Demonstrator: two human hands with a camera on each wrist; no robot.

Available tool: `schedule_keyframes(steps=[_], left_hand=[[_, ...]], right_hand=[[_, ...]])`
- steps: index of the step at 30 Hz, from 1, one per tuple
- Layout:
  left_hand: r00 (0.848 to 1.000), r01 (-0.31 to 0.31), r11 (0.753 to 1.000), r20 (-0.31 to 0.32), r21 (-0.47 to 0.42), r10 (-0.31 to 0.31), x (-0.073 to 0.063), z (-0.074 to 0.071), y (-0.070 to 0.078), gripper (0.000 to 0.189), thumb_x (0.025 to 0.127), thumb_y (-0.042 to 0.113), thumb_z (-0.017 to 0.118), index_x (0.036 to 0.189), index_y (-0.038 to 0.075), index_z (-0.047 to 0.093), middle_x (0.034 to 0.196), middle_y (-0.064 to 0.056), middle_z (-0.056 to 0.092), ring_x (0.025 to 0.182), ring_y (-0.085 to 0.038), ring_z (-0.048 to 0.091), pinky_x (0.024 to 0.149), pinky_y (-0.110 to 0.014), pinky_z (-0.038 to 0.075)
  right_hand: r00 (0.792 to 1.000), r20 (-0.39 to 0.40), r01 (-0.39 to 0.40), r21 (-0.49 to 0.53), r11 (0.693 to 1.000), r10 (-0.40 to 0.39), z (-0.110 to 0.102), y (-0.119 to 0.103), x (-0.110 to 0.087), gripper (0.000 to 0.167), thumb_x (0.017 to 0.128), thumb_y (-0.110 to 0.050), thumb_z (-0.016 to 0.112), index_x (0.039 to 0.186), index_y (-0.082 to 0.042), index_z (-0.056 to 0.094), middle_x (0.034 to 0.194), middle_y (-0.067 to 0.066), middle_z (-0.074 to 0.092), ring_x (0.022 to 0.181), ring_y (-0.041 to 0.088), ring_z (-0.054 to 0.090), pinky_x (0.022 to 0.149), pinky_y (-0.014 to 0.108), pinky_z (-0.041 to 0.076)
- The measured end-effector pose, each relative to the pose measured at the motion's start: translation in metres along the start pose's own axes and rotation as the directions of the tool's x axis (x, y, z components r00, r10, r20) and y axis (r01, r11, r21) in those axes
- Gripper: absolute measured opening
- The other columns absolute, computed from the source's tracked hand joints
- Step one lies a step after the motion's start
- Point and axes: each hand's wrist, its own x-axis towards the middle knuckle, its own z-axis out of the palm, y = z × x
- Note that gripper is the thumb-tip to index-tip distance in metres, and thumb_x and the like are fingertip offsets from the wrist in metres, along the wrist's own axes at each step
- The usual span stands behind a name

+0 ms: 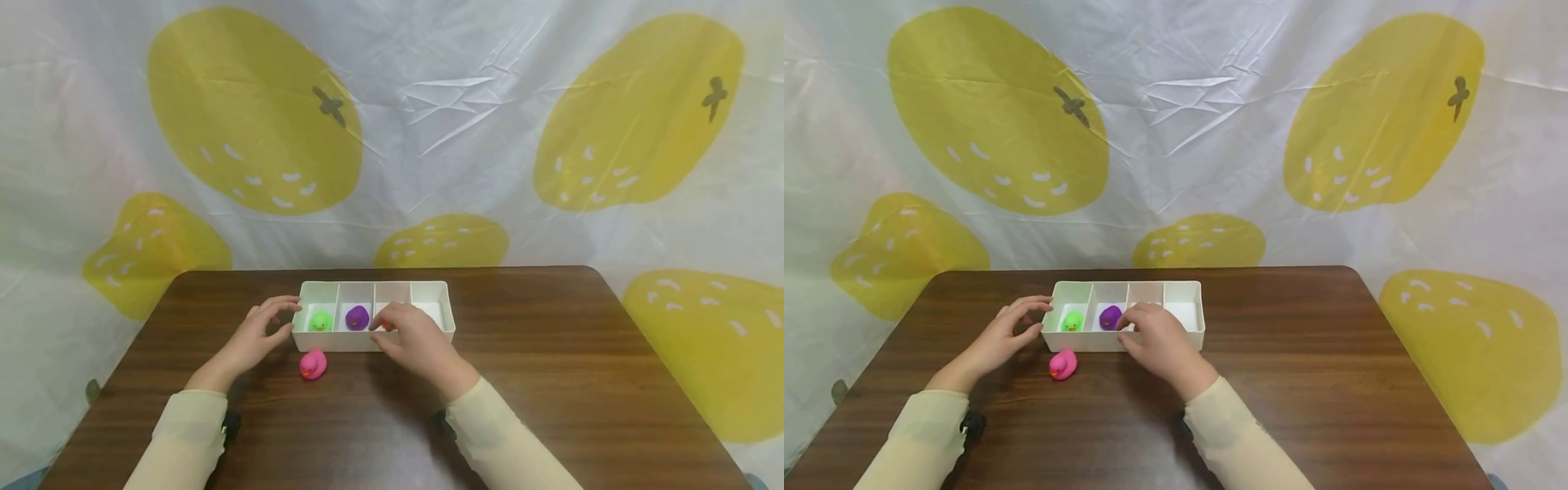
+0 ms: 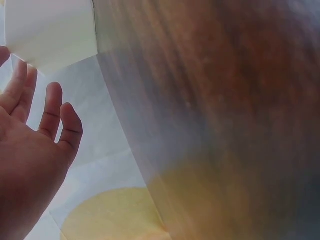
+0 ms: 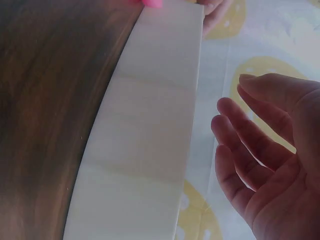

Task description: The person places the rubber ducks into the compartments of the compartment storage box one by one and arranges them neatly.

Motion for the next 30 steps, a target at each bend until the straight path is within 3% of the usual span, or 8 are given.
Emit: schedule_keyframes(steps=[9,14,20,26,30], left_hand=[[1.000,0.007,1.000,0.001,0.013,-0.007,0.000,0.000,-0.001,0.033,0.098,0.005,0.067,0.130,0.009,0.062,0.151,-0.013,0.053,0.107,-0.032,0.052,0.091,-0.047,0.043],[1.000,0.001,1.000,-0.007,0.015,-0.001,0.000,0.000,-0.001,0.032,0.098,0.006,0.067,0.130,0.008,0.062,0.150,-0.012,0.054,0.106,-0.031,0.053,0.091,-0.047,0.042],[1.000,-0.002,1.000,-0.016,0.014,0.002,-0.002,0.003,-0.002,0.033,0.097,0.004,0.067,0.129,0.007,0.063,0.149,-0.014,0.055,0.104,-0.030,0.053,0.090,-0.046,0.042],[1.000,-0.004,1.000,-0.006,0.017,0.004,-0.001,0.000,0.000,0.033,0.097,0.004,0.067,0.129,0.006,0.063,0.149,-0.014,0.054,0.104,-0.029,0.052,0.090,-0.045,0.042],[1.000,0.001,1.000,0.000,0.025,-0.001,0.001,-0.001,0.000,0.032,0.098,0.006,0.067,0.129,0.007,0.063,0.150,-0.013,0.054,0.106,-0.029,0.052,0.091,-0.045,0.042]], right_hand=[[0.999,0.040,-0.004,0.024,1.000,0.003,0.008,-0.006,-0.002,0.009,0.090,-0.014,0.078,0.098,-0.011,0.074,0.093,0.002,0.073,0.088,0.023,0.069,0.084,0.034,0.056],[0.997,0.078,-0.030,0.040,0.999,0.027,0.015,-0.011,-0.003,0.014,0.091,-0.014,0.077,0.104,-0.012,0.074,0.102,0.003,0.076,0.092,0.023,0.070,0.086,0.035,0.057],[0.990,0.136,-0.026,0.036,0.999,0.021,0.027,-0.016,-0.007,0.020,0.093,-0.018,0.078,0.111,-0.013,0.074,0.107,0.004,0.076,0.095,0.022,0.070,0.087,0.033,0.057],[0.992,0.125,-0.009,0.035,0.999,0.004,0.038,-0.018,-0.007,0.022,0.092,-0.019,0.078,0.113,-0.014,0.074,0.107,0.005,0.076,0.092,0.022,0.070,0.085,0.031,0.056],[0.988,0.156,0.013,0.041,0.999,-0.019,0.042,-0.021,-0.005,0.026,0.093,-0.020,0.077,0.118,-0.013,0.072,0.112,0.005,0.076,0.097,0.023,0.070,0.090,0.033,0.056]])
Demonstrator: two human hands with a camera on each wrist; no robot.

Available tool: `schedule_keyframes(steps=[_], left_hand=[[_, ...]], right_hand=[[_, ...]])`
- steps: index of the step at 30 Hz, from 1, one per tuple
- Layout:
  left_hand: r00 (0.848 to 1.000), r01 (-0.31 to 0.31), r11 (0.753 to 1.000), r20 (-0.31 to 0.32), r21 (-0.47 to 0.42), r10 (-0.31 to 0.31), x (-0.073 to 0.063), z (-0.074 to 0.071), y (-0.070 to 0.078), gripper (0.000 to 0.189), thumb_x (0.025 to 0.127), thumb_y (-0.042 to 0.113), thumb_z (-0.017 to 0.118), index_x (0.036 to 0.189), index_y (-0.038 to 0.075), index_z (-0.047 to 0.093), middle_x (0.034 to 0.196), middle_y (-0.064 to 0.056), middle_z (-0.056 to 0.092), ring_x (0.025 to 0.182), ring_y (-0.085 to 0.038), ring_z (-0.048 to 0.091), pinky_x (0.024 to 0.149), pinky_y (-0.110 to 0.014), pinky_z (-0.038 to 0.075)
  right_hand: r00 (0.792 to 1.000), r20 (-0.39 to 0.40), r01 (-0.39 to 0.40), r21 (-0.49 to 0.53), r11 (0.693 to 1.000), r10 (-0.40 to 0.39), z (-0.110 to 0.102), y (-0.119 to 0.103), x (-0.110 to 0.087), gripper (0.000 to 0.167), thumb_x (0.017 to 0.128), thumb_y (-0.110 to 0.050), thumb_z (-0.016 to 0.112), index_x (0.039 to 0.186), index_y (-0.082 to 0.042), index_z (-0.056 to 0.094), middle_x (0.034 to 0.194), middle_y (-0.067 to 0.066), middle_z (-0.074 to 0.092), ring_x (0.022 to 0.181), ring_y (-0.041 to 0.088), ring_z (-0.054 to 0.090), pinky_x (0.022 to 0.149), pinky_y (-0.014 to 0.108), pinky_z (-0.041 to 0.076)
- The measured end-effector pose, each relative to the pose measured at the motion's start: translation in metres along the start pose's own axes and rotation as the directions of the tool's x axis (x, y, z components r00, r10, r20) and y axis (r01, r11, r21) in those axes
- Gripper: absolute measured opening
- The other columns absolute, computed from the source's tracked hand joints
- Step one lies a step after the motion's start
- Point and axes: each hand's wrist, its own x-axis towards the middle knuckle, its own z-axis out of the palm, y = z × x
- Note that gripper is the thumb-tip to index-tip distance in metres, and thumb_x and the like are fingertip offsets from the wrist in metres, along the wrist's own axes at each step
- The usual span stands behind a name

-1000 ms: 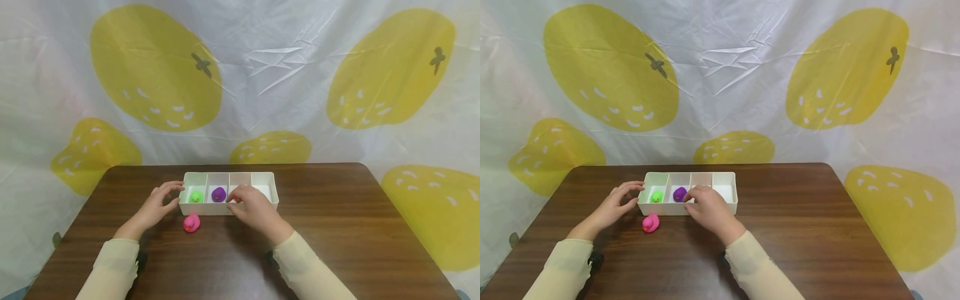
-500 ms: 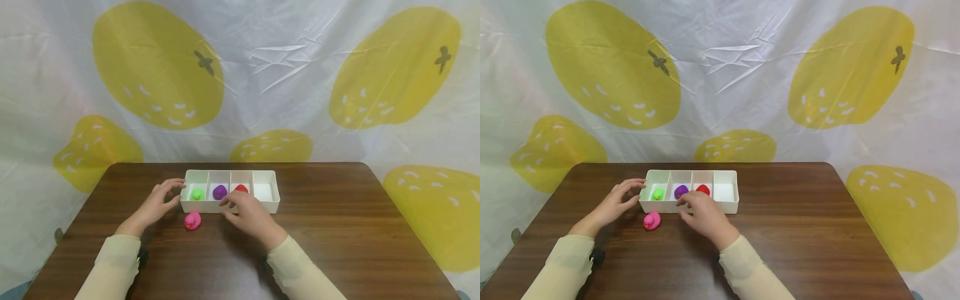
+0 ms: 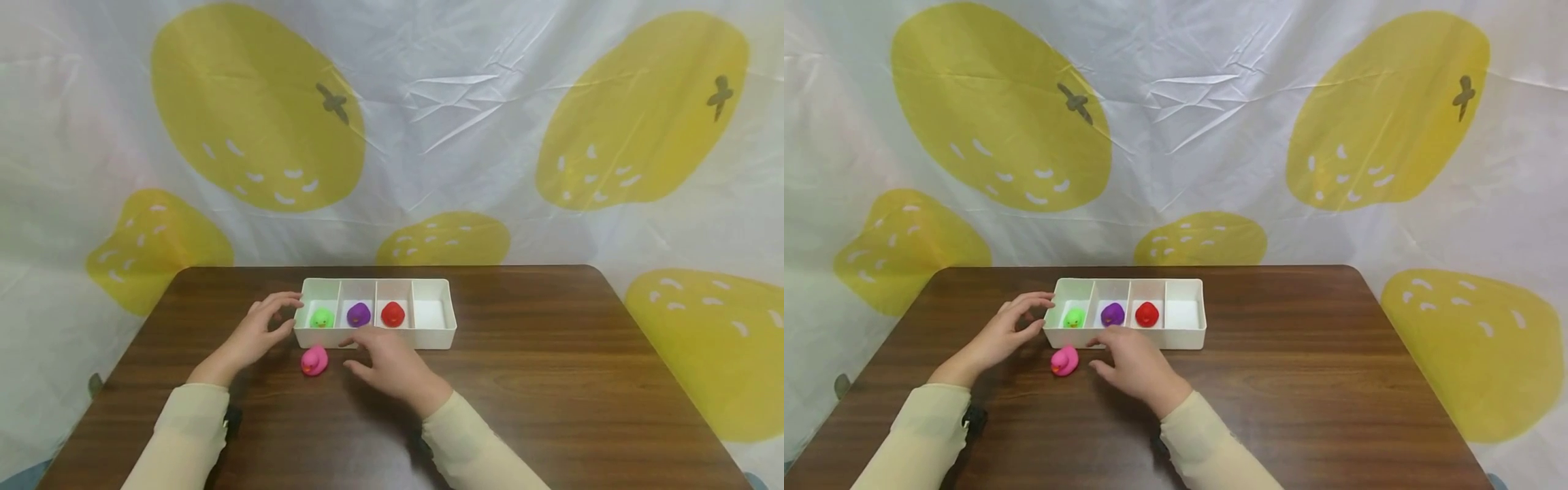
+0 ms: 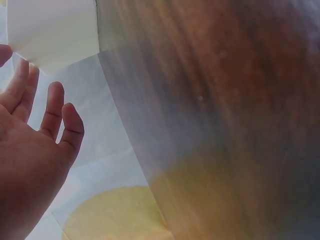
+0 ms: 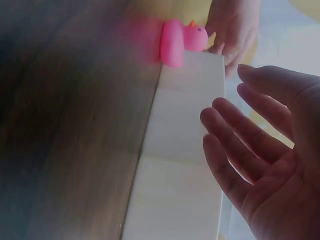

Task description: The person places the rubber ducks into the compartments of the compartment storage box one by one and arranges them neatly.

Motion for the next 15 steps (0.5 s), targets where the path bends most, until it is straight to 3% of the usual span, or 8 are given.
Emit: schedule_keyframes(steps=[8,15], left_hand=[[1.000,-0.002,1.000,-0.004,0.005,0.002,0.000,0.000,0.000,0.032,0.098,0.005,0.067,0.129,0.008,0.063,0.150,-0.013,0.054,0.106,-0.030,0.053,0.091,-0.046,0.043],[1.000,-0.002,1.000,-0.001,0.005,0.002,0.000,-0.001,0.001,0.033,0.097,0.004,0.067,0.130,0.006,0.063,0.150,-0.013,0.054,0.106,-0.031,0.053,0.091,-0.046,0.043]], right_hand=[[0.998,0.025,0.053,-0.011,0.999,-0.053,0.011,-0.005,0.007,0.035,0.093,-0.019,0.077,0.127,-0.015,0.069,0.123,-0.001,0.075,0.114,0.017,0.069,0.102,0.032,0.053],[0.993,0.013,0.114,-0.058,0.992,-0.114,0.018,-0.010,0.014,0.045,0.092,-0.018,0.078,0.136,-0.017,0.067,0.130,-0.004,0.072,0.121,0.011,0.067,0.105,0.029,0.051]])
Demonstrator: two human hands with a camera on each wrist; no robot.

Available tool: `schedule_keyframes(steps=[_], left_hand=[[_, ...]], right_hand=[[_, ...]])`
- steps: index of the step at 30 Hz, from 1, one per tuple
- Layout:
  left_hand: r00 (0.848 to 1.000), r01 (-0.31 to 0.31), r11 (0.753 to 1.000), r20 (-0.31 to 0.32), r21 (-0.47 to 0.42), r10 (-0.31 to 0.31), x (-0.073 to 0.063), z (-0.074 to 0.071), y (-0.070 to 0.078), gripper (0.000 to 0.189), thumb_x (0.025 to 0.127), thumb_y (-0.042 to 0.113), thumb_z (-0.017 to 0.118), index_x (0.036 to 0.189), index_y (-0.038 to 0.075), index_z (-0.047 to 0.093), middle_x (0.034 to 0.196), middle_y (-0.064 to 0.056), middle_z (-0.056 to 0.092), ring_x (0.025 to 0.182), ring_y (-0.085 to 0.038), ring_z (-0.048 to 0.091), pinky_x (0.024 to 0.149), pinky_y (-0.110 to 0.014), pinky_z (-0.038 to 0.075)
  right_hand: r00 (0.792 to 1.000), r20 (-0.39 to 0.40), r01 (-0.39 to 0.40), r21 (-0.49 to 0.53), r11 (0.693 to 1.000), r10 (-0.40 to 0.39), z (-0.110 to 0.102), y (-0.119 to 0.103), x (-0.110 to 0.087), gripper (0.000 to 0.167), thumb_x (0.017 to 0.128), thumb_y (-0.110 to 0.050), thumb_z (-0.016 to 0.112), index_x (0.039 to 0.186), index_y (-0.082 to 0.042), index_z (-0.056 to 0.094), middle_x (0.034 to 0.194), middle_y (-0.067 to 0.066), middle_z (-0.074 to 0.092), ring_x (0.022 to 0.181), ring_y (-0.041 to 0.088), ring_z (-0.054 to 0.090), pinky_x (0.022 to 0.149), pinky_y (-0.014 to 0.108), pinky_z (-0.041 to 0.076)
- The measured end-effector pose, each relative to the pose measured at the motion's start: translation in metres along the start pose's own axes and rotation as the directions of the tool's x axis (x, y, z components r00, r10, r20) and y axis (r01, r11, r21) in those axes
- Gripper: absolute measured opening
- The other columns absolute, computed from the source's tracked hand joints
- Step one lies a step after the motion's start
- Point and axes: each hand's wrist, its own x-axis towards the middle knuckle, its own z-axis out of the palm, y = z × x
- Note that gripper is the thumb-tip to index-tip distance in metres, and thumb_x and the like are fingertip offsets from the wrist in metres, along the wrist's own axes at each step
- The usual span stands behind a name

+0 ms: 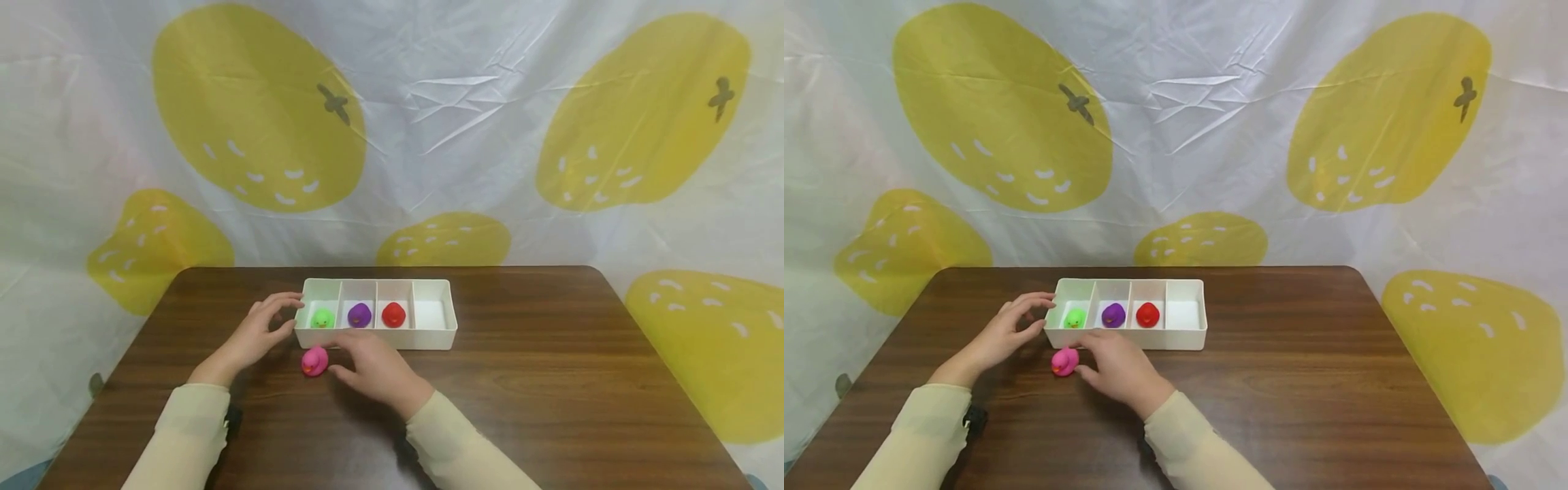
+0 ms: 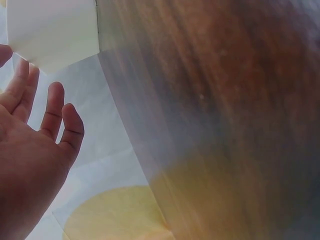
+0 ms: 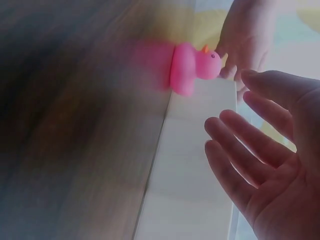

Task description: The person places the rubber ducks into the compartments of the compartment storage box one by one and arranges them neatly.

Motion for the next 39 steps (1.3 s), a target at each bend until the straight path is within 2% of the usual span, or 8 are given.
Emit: schedule_keyframes(steps=[8,12,20,32,39], left_hand=[[1.000,0.000,1.000,-0.004,0.009,0.000,0.000,0.001,0.000,0.032,0.097,0.004,0.067,0.129,0.006,0.063,0.150,-0.013,0.054,0.105,-0.030,0.053,0.090,-0.044,0.043],[1.000,-0.010,1.000,-0.003,0.006,0.010,0.000,0.002,-0.001,0.033,0.097,0.004,0.067,0.129,0.005,0.063,0.150,-0.014,0.054,0.103,-0.030,0.053,0.089,-0.046,0.043],[1.000,-0.021,1.000,-0.019,-0.009,0.020,0.000,0.004,-0.003,0.032,0.096,0.003,0.068,0.128,0.004,0.063,0.148,-0.013,0.055,0.103,-0.034,0.053,0.090,-0.052,0.043],[1.000,-0.012,1.000,-0.008,-0.006,0.012,0.000,0.002,-0.002,0.032,0.097,0.004,0.067,0.129,0.005,0.063,0.150,-0.013,0.054,0.103,-0.028,0.051,0.090,-0.050,0.043],[1.000,-0.015,1.000,-0.019,-0.005,0.015,0.001,0.003,0.001,0.032,0.096,0.002,0.067,0.128,0.005,0.063,0.149,-0.014,0.055,0.102,-0.036,0.053,0.088,-0.044,0.042]], right_hand=[[0.999,0.040,-0.033,-0.042,0.999,0.035,0.005,-0.008,0.009,0.039,0.094,-0.022,0.076,0.132,-0.017,0.068,0.131,0.000,0.071,0.125,0.015,0.065,0.109,0.032,0.048],[0.999,0.033,-0.016,-0.072,0.997,0.018,0.009,-0.010,0.014,0.034,0.094,-0.021,0.075,0.127,-0.016,0.070,0.125,0.000,0.072,0.120,0.015,0.067,0.107,0.030,0.050],[1.000,0.018,0.006,-0.149,0.989,-0.003,0.010,-0.012,0.024,0.023,0.096,-0.025,0.073,0.118,-0.018,0.072,0.111,-0.002,0.073,0.099,0.011,0.067,0.093,0.028,0.055],[0.998,0.059,0.000,-0.180,0.984,0.011,0.013,-0.013,0.028,0.025,0.095,-0.027,0.074,0.118,-0.018,0.072,0.111,-0.002,0.074,0.096,0.011,0.068,0.090,0.028,0.056],[0.998,0.058,0.027,-0.209,0.978,-0.015,0.016,-0.012,0.026,0.020,0.093,-0.025,0.075,0.112,-0.018,0.073,0.103,-0.007,0.074,0.091,0.007,0.068,0.088,0.023,0.056]])
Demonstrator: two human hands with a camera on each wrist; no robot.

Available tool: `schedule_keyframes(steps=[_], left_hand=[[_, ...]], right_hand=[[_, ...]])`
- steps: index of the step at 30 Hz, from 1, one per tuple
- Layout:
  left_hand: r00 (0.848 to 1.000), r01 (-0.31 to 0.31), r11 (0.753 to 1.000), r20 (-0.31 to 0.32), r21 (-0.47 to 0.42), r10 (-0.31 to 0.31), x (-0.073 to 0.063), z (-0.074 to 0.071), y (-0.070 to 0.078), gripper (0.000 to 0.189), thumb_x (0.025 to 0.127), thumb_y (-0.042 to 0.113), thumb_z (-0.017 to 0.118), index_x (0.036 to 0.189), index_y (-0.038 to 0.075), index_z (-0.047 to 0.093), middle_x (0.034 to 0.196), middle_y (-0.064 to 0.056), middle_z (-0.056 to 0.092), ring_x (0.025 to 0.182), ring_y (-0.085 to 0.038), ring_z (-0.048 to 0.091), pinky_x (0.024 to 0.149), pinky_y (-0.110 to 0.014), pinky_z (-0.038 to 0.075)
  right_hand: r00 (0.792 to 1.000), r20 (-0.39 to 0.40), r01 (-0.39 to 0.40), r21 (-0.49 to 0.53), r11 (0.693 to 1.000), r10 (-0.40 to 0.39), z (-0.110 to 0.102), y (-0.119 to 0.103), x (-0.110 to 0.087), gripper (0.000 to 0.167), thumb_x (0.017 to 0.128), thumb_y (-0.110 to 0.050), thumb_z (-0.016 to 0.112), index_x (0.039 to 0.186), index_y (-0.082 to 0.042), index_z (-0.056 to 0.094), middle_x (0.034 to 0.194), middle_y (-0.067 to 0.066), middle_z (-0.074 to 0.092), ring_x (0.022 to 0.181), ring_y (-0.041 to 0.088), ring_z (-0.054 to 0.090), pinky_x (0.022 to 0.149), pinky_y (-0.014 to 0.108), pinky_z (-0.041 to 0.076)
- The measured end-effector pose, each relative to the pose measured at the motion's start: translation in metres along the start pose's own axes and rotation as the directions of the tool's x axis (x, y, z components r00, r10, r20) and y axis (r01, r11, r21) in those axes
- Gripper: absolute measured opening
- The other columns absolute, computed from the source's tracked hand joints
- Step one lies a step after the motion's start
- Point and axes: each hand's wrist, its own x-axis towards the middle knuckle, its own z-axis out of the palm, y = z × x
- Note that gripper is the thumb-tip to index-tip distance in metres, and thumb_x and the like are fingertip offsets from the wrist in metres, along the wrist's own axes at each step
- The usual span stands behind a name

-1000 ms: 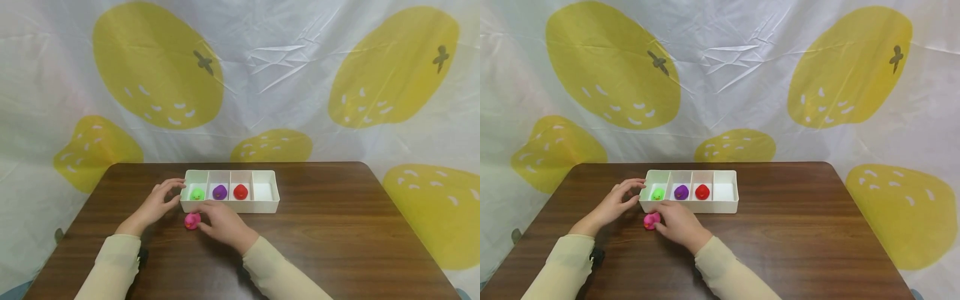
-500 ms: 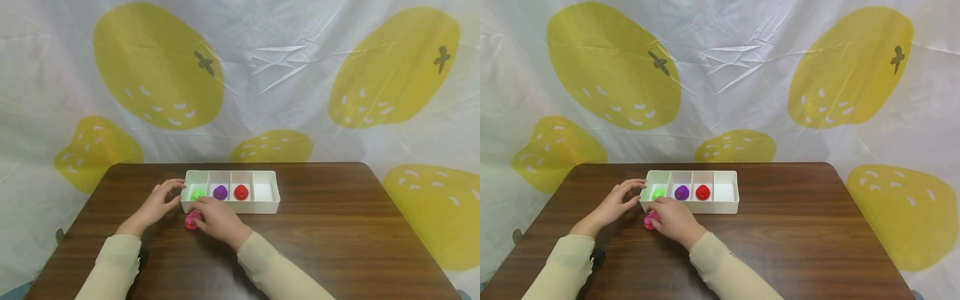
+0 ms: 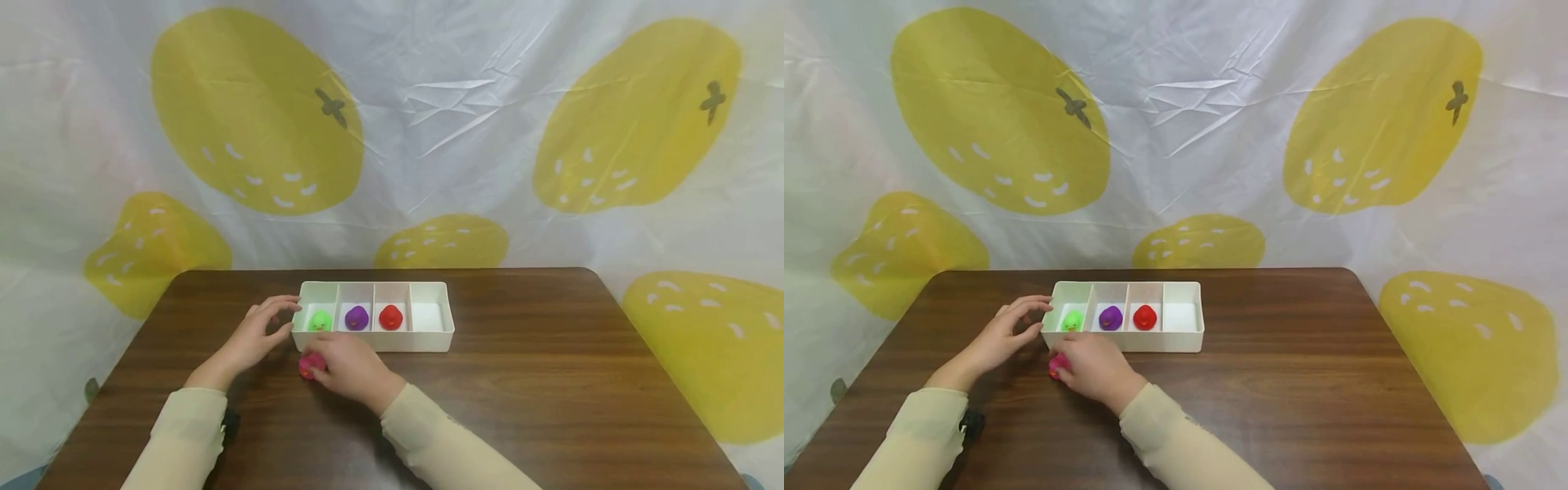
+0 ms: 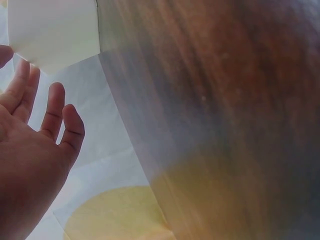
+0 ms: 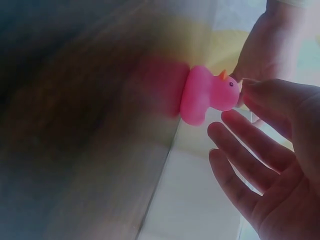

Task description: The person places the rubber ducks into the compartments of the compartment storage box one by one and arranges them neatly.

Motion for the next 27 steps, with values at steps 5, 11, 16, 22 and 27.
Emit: schedule_keyframes(steps=[5,11,16,22,27], left_hand=[[1.000,-0.008,1.000,0.001,0.003,0.008,-0.0013,-0.0001,-0.0001,0.032,0.097,0.003,0.067,0.128,0.006,0.063,0.149,-0.014,0.055,0.103,-0.033,0.053,0.089,-0.043,0.042],[1.000,-0.027,1.000,-0.016,0.002,0.027,-0.0025,-0.0005,-0.0009,0.031,0.096,0.003,0.067,0.127,0.006,0.064,0.147,-0.014,0.056,0.101,-0.033,0.053,0.087,-0.042,0.041],[0.998,-0.051,0.999,-0.030,0.000,0.051,-0.0036,-0.0018,0.0003,0.031,0.096,0.003,0.067,0.126,0.006,0.064,0.145,-0.015,0.057,0.099,-0.033,0.053,0.086,-0.039,0.040],[0.999,-0.041,0.999,-0.020,-0.005,0.041,-0.0031,-0.0032,-0.0004,0.031,0.096,0.002,0.067,0.126,0.006,0.064,0.147,-0.015,0.056,0.101,-0.036,0.054,0.087,-0.040,0.040],[0.998,-0.055,0.998,-0.023,-0.002,0.055,-0.0032,-0.0012,-0.0006,0.031,0.096,0.001,0.067,0.127,0.004,0.064,0.146,-0.016,0.057,0.100,-0.033,0.054,0.086,-0.039,0.041]], right_hand=[[1.000,0.002,0.003,0.001,1.000,-0.003,0.0032,-0.0004,0.0001,0.016,0.093,-0.023,0.076,0.107,-0.018,0.073,0.100,-0.008,0.074,0.094,0.007,0.069,0.088,0.023,0.056],[1.000,0.021,-0.008,0.000,1.000,0.008,0.0041,-0.0014,0.0027,0.016,0.093,-0.022,0.076,0.108,-0.018,0.072,0.100,-0.008,0.073,0.093,0.008,0.069,0.086,0.024,0.056],[1.000,0.018,0.001,-0.016,1.000,-0.001,0.0056,-0.0020,0.0054,0.018,0.091,-0.021,0.077,0.108,-0.018,0.070,0.097,-0.007,0.072,0.089,0.008,0.067,0.084,0.024,0.056],[1.000,0.015,0.014,-0.020,1.000,-0.014,0.0065,-0.0038,0.0084,0.017,0.092,-0.020,0.076,0.107,-0.017,0.069,0.097,-0.007,0.071,0.090,0.009,0.067,0.086,0.024,0.056],[1.000,0.016,0.004,-0.028,1.000,-0.004,0.0064,-0.0046,0.0071,0.015,0.092,-0.021,0.077,0.105,-0.019,0.070,0.096,-0.009,0.071,0.089,0.007,0.067,0.084,0.023,0.056]])
